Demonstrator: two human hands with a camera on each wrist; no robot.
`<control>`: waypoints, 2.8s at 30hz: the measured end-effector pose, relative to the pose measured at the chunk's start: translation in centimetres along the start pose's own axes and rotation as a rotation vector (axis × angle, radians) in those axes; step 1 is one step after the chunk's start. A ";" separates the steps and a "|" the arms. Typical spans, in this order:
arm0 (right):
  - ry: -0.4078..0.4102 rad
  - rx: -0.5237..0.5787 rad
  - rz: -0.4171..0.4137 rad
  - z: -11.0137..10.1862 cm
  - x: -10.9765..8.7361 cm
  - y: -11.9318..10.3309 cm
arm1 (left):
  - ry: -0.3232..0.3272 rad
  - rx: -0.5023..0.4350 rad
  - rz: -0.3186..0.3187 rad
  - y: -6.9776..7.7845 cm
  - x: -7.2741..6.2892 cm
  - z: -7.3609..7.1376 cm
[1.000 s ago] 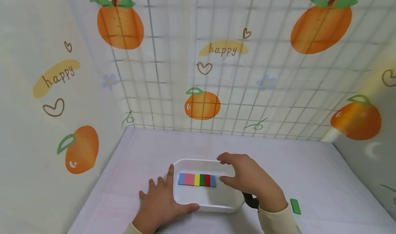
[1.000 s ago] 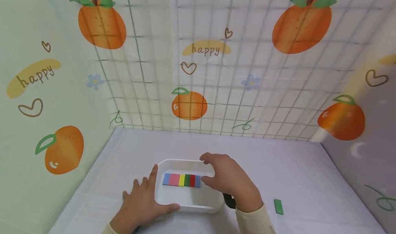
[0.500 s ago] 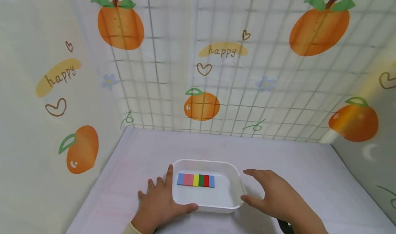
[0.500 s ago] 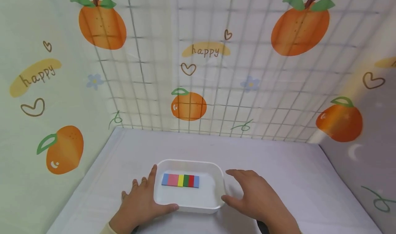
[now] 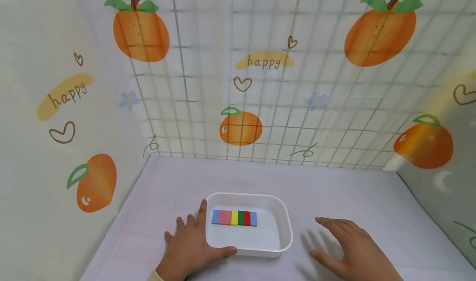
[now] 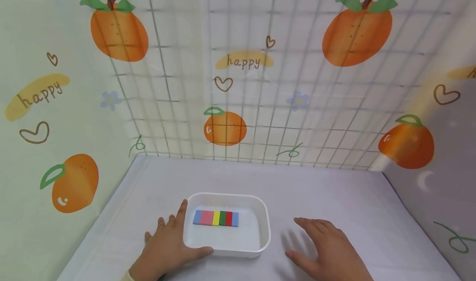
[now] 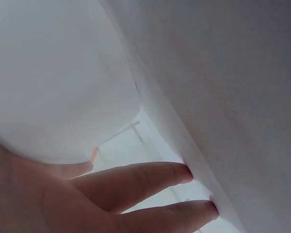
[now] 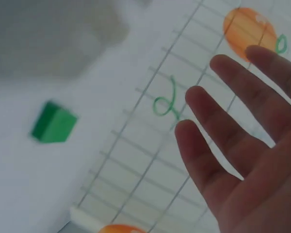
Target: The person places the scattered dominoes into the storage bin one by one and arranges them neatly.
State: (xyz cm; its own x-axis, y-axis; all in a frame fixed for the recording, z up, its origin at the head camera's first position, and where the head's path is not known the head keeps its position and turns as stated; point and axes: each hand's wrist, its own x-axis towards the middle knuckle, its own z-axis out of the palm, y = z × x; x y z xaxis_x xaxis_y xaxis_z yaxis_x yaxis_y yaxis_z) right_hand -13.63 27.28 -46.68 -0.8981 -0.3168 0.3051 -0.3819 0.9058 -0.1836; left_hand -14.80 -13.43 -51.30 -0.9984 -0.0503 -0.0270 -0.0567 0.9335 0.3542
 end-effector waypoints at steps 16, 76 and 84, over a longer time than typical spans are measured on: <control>0.051 -0.011 0.074 0.1 -1.8 2.1 | -0.021 0.006 -0.012 0.3 -0.2 0.2; -0.345 0.039 0.402 1.4 -1.6 8.1 | -0.005 0.015 -0.004 0.5 -0.2 -0.1; -0.344 0.038 0.410 1.5 -1.4 8.1 | -0.006 0.013 -0.009 0.4 -0.2 0.1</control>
State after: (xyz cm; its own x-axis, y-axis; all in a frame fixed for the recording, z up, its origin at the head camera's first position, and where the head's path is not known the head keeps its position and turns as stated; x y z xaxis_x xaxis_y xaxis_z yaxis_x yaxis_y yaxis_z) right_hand -15.78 34.64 -50.01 -0.9924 -0.0189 -0.1219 0.0135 0.9657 -0.2594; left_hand -14.66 -13.00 -51.21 -0.9978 -0.0564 -0.0352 -0.0650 0.9375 0.3419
